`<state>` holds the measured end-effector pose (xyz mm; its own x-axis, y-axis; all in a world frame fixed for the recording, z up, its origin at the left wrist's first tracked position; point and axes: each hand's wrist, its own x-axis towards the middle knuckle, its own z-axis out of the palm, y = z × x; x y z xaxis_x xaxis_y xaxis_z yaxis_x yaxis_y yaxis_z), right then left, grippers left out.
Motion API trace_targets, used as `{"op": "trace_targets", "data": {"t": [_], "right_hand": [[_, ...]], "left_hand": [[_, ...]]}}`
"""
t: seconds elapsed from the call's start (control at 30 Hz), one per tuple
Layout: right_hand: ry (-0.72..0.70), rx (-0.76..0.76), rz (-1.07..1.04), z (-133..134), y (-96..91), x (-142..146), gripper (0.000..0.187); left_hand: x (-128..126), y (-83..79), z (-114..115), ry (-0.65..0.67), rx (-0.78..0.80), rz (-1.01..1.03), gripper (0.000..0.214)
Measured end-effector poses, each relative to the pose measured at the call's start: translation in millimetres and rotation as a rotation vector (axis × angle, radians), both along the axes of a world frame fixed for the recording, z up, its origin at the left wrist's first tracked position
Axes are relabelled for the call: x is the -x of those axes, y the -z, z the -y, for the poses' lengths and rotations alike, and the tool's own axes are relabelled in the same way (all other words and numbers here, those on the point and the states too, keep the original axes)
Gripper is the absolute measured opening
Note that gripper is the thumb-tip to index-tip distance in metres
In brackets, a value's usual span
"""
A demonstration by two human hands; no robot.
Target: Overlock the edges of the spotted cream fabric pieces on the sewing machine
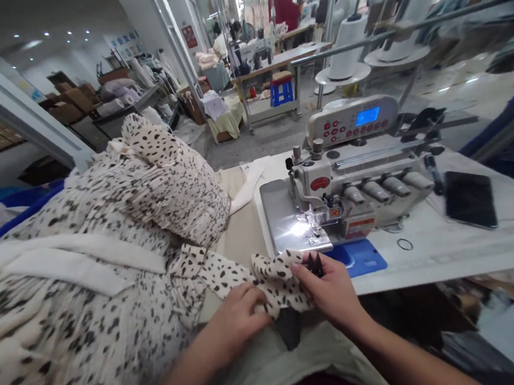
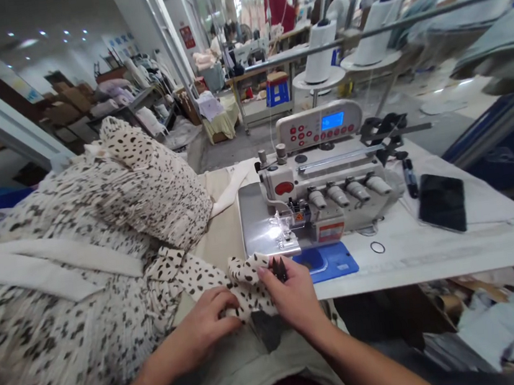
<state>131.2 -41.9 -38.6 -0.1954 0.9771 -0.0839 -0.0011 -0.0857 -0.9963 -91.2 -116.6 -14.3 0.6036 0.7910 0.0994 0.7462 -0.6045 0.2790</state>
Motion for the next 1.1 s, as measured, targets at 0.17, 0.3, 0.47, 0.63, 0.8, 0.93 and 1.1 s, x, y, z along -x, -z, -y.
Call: {"op": "trace_targets", "data": {"t": [0.17,0.3,0.47,0.63,0.8,0.93,1.1], "right_hand": [[-0.034,-0.007,-0.008,2.7,-1.4,-2.3,0.031],[-0.056,-0.039,0.011,3.1,-9.8,-3.7,0.03],[-0.123,-0.047,0.044,-0.5,-11.5,-1.7,0.029],[-0.175,-0.02,-0.078,-2.1,-17.3,0.2,0.027],[-0.164,0.005,-0.168,-3.0,-26.1,0.3,0.03],[-0.133,0.029,-0.149,-3.8,-24.8,-1.2,0.032],[-0.12,-0.017,-0.133,-3.6,-25.0,-3.9,0.028]], "left_hand": [[-4.0,12.6,1.7,-0.007,-0.051,0.013,0.011],[-2.1,-0.2,-3.2,-0.06,0.121,0.358,0.018],[-9.0,-31.2,-26.2,-0.185,0.365,0.675,0.019],[-29.6,-44.1,-49.0,-0.44,0.497,0.766,0.014],[-41.6,-41.2,-59.2,-0.564,0.531,0.731,0.034],[-43.2,-43.5,-61.5,-0.551,0.425,0.701,0.023],[-43.6,-49.0,-63.6,-0.52,0.436,0.73,0.017]]}}
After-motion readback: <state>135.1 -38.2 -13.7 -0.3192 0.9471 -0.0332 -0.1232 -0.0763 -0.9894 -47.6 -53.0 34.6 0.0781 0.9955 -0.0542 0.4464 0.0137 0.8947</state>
